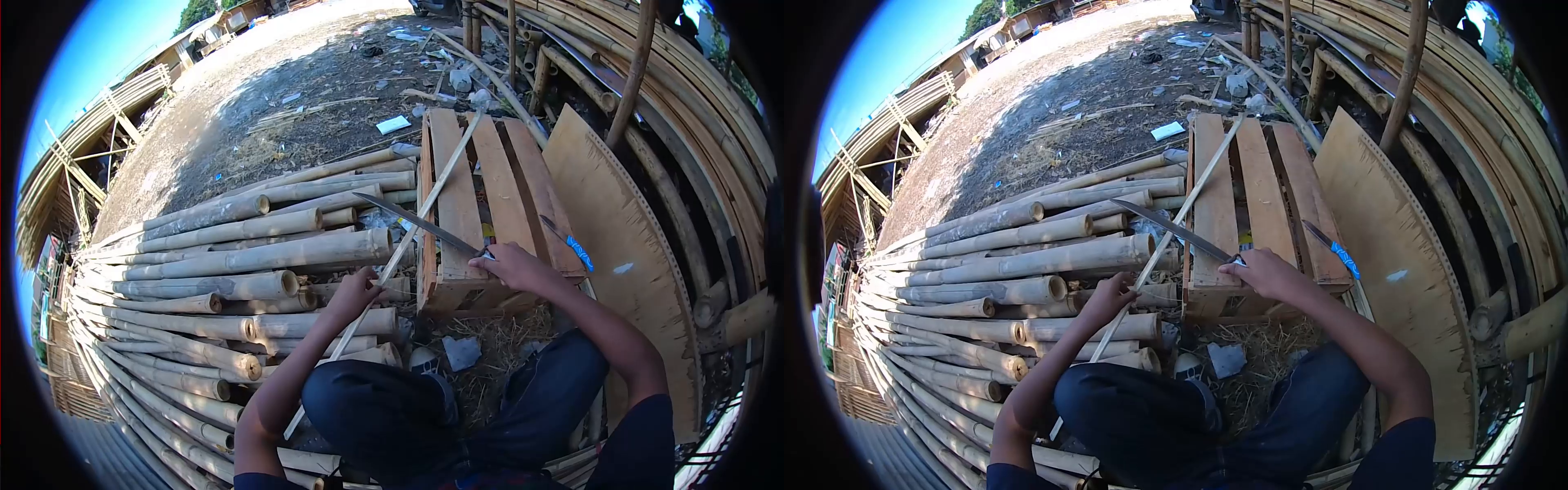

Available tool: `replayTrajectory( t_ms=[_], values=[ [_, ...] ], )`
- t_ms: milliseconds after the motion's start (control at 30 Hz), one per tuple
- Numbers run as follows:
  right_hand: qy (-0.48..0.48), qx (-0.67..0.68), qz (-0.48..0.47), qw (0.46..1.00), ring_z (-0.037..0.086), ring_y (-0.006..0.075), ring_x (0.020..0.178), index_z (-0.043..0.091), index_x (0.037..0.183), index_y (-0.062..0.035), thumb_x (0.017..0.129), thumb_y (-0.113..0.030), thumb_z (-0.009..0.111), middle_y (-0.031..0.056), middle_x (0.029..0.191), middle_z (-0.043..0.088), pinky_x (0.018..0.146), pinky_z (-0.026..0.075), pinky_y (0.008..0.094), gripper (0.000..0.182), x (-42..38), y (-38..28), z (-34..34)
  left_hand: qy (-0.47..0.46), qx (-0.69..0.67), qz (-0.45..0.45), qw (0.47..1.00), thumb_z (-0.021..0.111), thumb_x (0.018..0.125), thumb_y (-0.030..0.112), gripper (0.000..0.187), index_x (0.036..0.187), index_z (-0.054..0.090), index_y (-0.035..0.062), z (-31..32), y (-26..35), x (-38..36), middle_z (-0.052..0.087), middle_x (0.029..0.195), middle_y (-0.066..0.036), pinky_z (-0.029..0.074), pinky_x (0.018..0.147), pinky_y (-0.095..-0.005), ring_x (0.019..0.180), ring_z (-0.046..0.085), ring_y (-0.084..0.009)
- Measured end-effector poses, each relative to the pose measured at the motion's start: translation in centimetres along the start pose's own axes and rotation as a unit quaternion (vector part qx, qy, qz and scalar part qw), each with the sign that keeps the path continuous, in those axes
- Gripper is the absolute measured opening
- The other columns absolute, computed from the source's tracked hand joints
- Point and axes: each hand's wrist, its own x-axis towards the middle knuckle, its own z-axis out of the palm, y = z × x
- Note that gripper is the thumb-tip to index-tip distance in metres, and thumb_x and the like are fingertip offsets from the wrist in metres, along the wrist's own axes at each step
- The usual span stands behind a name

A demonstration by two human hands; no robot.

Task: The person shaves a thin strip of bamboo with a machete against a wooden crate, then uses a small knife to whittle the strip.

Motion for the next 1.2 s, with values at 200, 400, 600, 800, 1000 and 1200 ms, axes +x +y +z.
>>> replayTrajectory(
  t_ms=[200,400,600,800,1000,1200],
  values=[
    [-0.011,-0.001,0.011,1.000,0.063,0.0412,0.075,0.055,0.078,0.0074,0.094,-0.059,0.051,0.0232,0.071,0.060,0.070,0.047,0.0474,0.068,-0.2,-0.3,-0.3,-0.083,-0.020,-0.007,0.996,0.064,0.091,0.023,0.031,0.108,0.057,-0.0021,1.9,-2.6,0.0,0.066,0.078,-0.017,0.049,0.066,-0.0395,0.071,0.065,-0.0244],
    [-0.014,0.004,0.004,1.000,0.062,0.0435,0.076,0.056,0.081,0.0088,0.094,-0.057,0.052,0.0254,0.073,0.061,0.071,0.047,0.0479,0.068,-0.4,-0.7,-0.5,-0.046,-0.037,-0.043,0.997,0.062,0.092,0.021,0.040,0.124,0.050,-0.0003,-0.6,1.1,-1.1,0.064,0.074,-0.015,0.049,0.059,-0.0367,0.066,0.064,-0.0193],
    [0.011,-0.043,-0.008,0.999,0.064,0.0444,0.085,0.057,0.084,0.0092,0.095,-0.056,0.051,0.0277,0.082,0.063,0.077,0.049,0.0497,0.066,-0.8,-0.7,-0.4,0.025,0.110,0.004,0.994,0.063,0.090,0.030,0.038,0.114,0.056,0.0003,-2.5,4.6,-1.0,0.066,0.082,-0.022,0.050,0.073,-0.0509,0.081,0.064,-0.0408],
    [0.053,-0.068,0.015,0.996,0.065,0.0438,0.087,0.060,0.086,0.0084,0.095,-0.053,0.053,0.0272,0.081,0.064,0.076,0.049,0.0489,0.062,-1.1,-0.4,-1.0,0.059,0.168,-0.004,0.984,0.065,0.089,0.034,0.034,0.101,0.062,0.0017,-3.1,7.0,0.1,0.066,0.081,-0.022,0.048,0.071,-0.0523,0.081,0.064,-0.0420],
    [0.168,0.018,0.117,0.979,0.064,0.0383,0.065,0.058,0.077,0.0094,0.097,-0.048,0.053,0.0241,0.063,0.058,0.063,0.047,0.0473,0.061,0.4,6.3,-3.3,0.065,0.156,-0.003,0.986,0.066,0.088,0.034,0.035,0.100,0.066,0.0009,-4.7,8.1,-1.2,0.066,0.082,-0.023,0.047,0.071,-0.0512,0.082,0.064,-0.0423],
    [0.072,0.052,0.119,0.989,0.062,0.0342,0.061,0.058,0.081,0.0077,0.096,-0.053,0.052,0.0190,0.061,0.058,0.063,0.047,0.0461,0.063,-0.9,3.7,-1.8,0.051,0.171,0.007,0.984,0.067,0.086,0.031,0.035,0.103,0.067,-0.0003,-6.2,8.4,-1.1,0.066,0.080,-0.022,0.049,0.070,-0.0469,0.081,0.065,-0.0413]
  ],
)
